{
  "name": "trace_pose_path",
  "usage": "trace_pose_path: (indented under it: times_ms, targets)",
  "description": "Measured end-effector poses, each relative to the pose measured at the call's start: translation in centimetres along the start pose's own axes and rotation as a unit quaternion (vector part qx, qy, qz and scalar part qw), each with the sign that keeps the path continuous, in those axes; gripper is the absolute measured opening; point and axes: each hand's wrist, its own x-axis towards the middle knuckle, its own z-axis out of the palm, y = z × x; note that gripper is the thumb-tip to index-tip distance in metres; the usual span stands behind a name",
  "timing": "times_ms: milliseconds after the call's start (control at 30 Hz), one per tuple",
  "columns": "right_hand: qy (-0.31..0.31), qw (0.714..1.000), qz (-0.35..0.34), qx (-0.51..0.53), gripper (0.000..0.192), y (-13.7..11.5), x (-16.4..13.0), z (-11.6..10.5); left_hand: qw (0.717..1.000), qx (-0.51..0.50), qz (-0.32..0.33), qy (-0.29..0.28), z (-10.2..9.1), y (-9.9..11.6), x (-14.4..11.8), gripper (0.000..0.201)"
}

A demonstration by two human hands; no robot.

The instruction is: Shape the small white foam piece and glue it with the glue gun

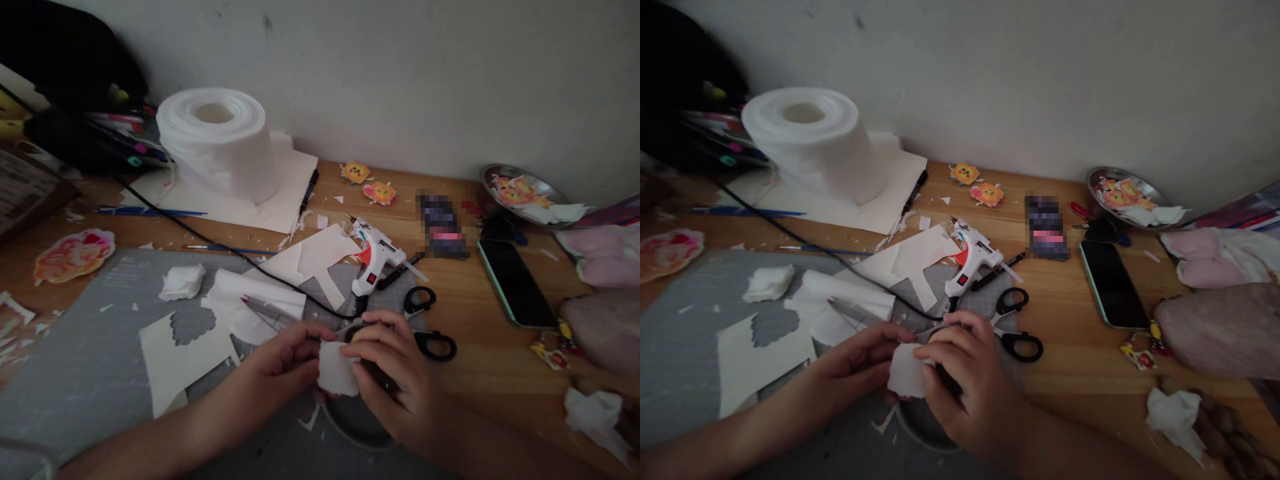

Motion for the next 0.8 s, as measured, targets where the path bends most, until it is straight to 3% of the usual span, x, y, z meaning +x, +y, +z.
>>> trace_pose_path:
  times_ms: [800]
  targets:
    - [-0.039, 0.999, 0.017, -0.032, 0.021, -0.13, -0.04, 0.02, 1.0, -0.007, -0.004, -0.008, 0.43, 0.45, 0.0, 0.027]
